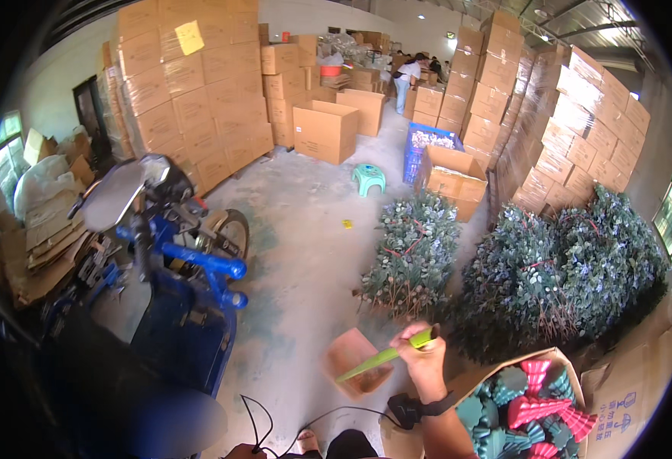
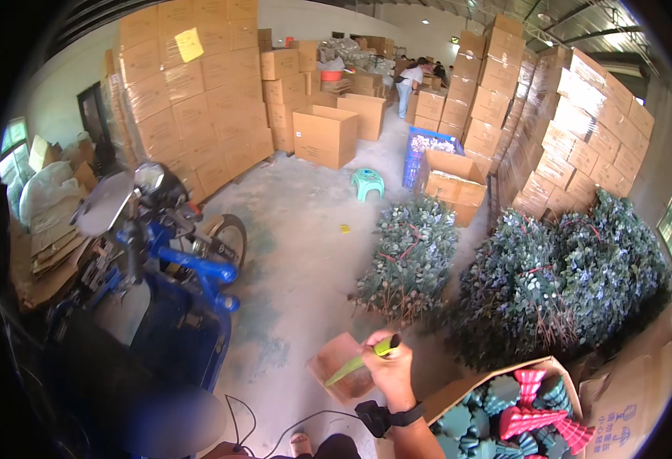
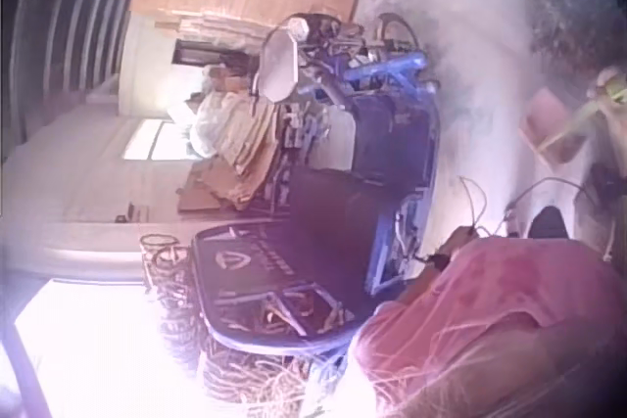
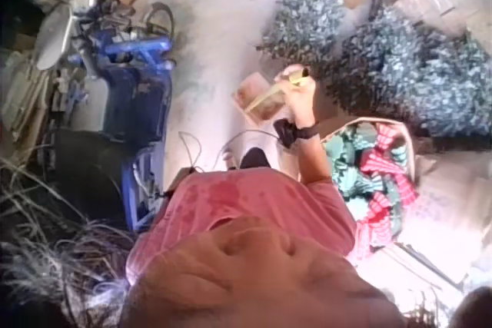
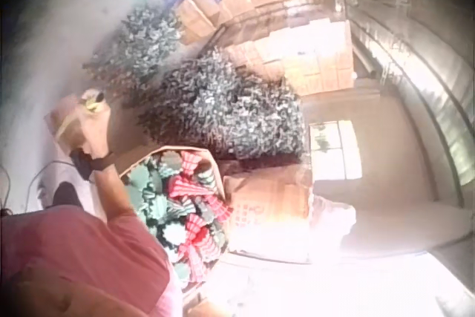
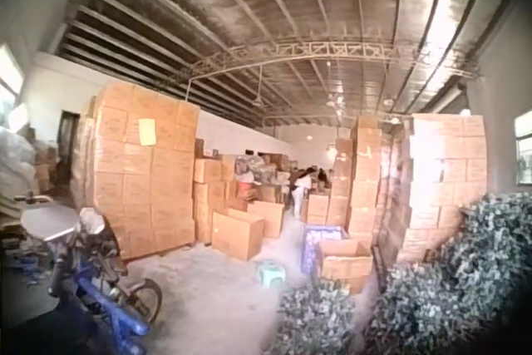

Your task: Sorting and packing small packaged products from a crate into cardboard boxes in a warehouse.

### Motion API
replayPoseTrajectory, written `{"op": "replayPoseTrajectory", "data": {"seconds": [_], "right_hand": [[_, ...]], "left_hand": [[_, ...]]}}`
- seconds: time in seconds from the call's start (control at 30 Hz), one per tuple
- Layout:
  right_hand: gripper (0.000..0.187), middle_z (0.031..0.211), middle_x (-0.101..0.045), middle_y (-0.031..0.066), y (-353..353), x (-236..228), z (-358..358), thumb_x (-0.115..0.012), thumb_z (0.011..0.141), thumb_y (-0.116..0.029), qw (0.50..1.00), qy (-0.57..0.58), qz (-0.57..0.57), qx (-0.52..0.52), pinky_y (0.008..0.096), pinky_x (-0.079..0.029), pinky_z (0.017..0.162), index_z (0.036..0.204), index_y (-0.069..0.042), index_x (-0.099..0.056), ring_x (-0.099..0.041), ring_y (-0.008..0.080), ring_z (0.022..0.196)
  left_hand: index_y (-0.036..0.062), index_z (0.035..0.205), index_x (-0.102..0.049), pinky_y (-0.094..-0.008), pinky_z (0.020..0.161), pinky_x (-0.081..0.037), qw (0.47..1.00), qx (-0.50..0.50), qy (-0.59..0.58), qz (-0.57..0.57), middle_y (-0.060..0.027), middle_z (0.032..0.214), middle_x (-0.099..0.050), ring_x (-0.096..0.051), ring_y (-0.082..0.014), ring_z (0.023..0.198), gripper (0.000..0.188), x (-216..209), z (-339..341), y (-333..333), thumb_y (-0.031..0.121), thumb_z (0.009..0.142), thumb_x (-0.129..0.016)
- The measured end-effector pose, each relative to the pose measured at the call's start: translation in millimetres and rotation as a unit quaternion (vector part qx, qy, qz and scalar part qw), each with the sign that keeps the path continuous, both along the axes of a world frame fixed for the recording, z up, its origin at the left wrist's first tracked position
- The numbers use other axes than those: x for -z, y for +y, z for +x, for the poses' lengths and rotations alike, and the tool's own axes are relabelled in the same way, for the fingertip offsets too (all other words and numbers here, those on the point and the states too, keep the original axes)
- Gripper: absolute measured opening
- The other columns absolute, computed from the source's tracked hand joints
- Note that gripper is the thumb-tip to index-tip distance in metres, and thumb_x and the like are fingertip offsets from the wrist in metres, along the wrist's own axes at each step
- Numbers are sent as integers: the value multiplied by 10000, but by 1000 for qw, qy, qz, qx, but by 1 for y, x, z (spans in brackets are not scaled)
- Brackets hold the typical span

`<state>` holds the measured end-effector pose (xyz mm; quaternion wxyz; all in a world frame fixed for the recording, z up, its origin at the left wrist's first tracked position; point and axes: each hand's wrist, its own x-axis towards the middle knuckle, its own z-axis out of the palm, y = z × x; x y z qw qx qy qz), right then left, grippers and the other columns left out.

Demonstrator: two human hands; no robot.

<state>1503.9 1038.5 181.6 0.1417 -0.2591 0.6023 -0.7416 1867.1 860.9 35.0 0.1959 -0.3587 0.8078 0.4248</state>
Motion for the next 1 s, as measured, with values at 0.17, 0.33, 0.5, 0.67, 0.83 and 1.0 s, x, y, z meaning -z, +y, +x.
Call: {"op": "replayPoseTrajectory", "data": {"seconds": [0.17, 0.33, 0.5, 0.67, 0.83, 1.0], "right_hand": [[187, 695, -573, 94, -54, -19, -88, -570, 651, 101, 999, -3, -49, 18, 290, -472, 626, 750, -29, -480, -576, 173, 655], [189, 700, -574, 100, -139, -42, -189, -554, 673, 104, 998, -13, -48, -31, 293, -468, 626, 772, -35, -473, -575, 175, 664], [185, 734, -566, 55, -230, -46, -290, -562, 675, 104, 995, 4, -61, -77, 276, -467, 655, 787, -24, -490, -582, 151, 712], [197, 740, -573, 85, -307, -27, -382, -557, 649, 107, 995, 49, -22, -81, 281, -463, 634, 767, -35, -488, -570, 158, 710], [194, 724, -581, 101, -405, -11, -478, -555, 634, 97, 999, -19, 30, -32, 304, -468, 637, 742, -45, -477, -569, 169, 677], [163, 726, -571, 81, -489, -30, -581, -542, 680, 89, 995, -9, -71, 74, 266, -455, 622, 767, -34, -482, -552, 147, 674]], "left_hand": [[63, 808, -621, -367, 650, -441, 1000, 16, -17, 8, -139, 727, -615, -589, -291, 705, 324, 8, -106, -89, 362, 778, -499], [62, 801, -621, -365, 645, -439, 999, 4, -41, 11, -138, 718, -614, -588, -290, 697, 323, -5, -207, -156, 361, 776, -502], [60, 794, -622, -363, 641, -438, 998, -20, -58, 3, -137, 708, -613, -588, -289, 689, 322, -24, -301, -235, 360, 775, -505], [58, 786, -622, -361, 636, -436, 996, -31, -80, 7, -136, 699, -613, -587, -288, 681, 321, -17, -393, -318, 358, 773, -508], [56, 779, -622, -359, 631, -435, 994, -9, -105, 17, -135, 690, -612, -586, -287, 673, 321, -2, -494, -433, 357, 771, -511], [45, 744, -615, -355, 601, -422, 995, 11, -82, 59, -127, 638, -593, -570, -273, 624, 318, -13, -602, -518, 349, 761, -526]]}}
